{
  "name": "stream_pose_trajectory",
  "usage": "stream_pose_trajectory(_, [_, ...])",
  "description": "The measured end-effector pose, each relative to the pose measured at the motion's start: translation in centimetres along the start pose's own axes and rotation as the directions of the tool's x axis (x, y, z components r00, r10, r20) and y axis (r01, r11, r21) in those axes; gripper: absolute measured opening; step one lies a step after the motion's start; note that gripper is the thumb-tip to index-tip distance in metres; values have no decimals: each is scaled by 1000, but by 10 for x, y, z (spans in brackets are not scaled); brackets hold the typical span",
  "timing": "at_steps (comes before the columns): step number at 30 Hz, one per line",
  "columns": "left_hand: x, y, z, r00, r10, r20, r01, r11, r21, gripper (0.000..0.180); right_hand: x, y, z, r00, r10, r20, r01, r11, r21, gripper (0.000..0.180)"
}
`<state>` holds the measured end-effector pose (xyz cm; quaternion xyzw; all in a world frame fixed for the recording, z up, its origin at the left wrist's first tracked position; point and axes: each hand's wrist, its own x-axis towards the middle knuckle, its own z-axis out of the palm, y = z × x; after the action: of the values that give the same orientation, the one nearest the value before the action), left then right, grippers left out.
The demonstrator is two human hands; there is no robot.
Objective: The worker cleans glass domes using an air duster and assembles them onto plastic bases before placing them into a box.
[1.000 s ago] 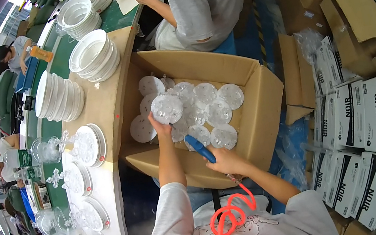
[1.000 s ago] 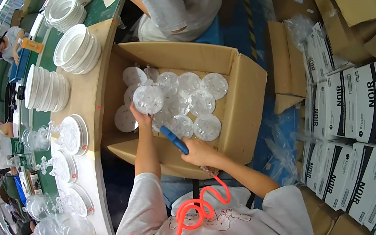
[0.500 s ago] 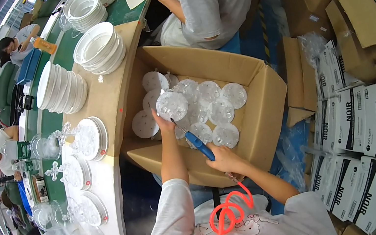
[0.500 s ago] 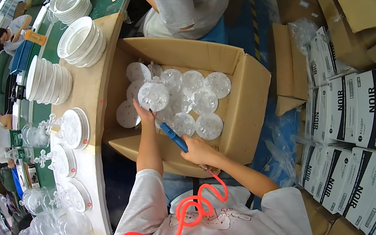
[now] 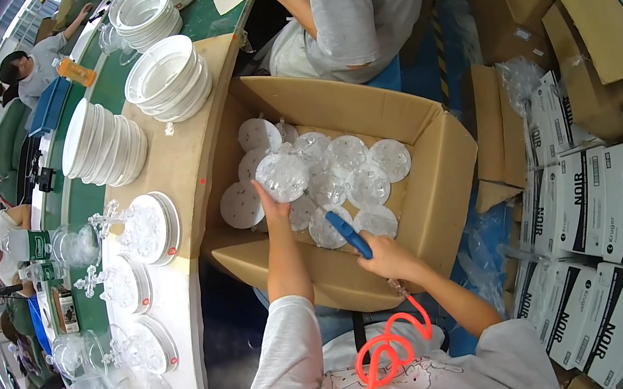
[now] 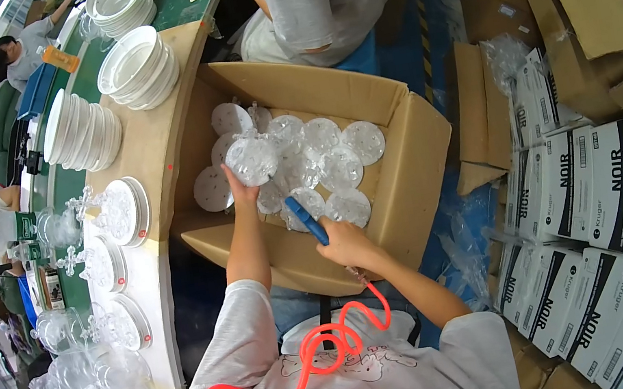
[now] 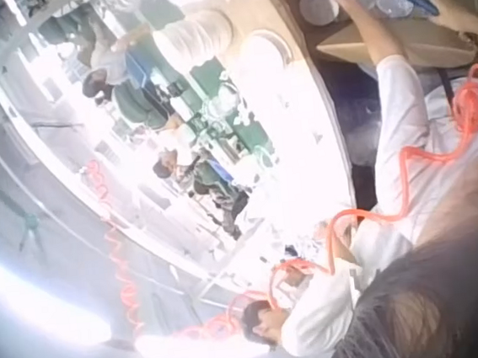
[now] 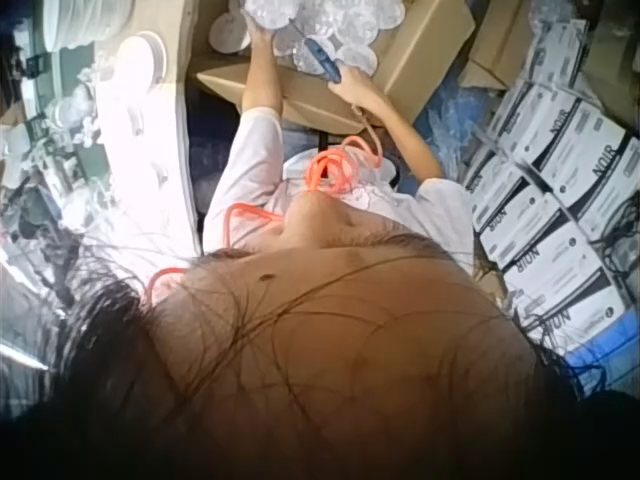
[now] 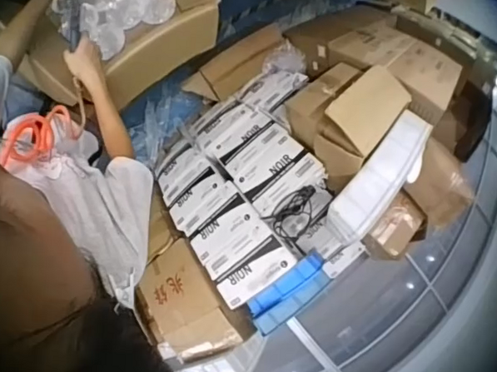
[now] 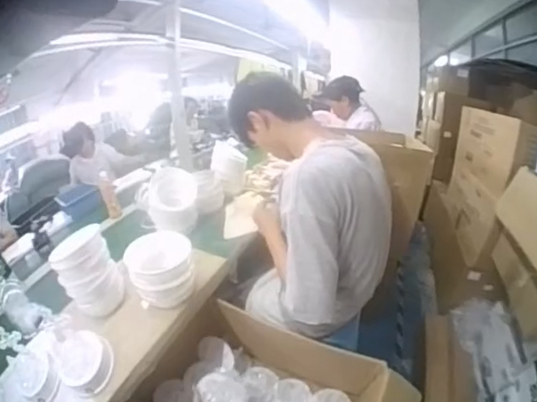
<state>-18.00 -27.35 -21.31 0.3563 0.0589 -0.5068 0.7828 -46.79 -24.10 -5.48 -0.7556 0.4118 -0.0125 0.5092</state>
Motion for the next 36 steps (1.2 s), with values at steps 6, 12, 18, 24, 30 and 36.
stream_pose_trajectory(6, [-4,-2,5,994,42,-102,-42,999,2,67,0,2,-12,1000,-18,0,18,996,86,28])
stream_pose_trajectory(12, [2,4,-10,998,60,7,-59,997,-50,65,-6,-8,-8,995,-52,81,43,993,111,26])
stream_pose_trajectory(18, [5,-3,-6,996,24,81,-18,997,-69,64,-8,-4,-6,991,-67,115,54,992,111,27])
stream_pose_trajectory(24, [2,-3,-3,997,-30,75,35,997,-63,65,-1,4,-3,997,0,80,-5,998,69,26])
stream_pose_trajectory(30, [2,-5,-3,996,17,85,-13,999,-39,66,-4,4,-3,992,-67,102,53,990,133,27])
stream_pose_trajectory(36, [2,-11,-1,998,-56,20,57,995,-83,62,-7,3,-5,970,-40,238,-18,971,238,25])
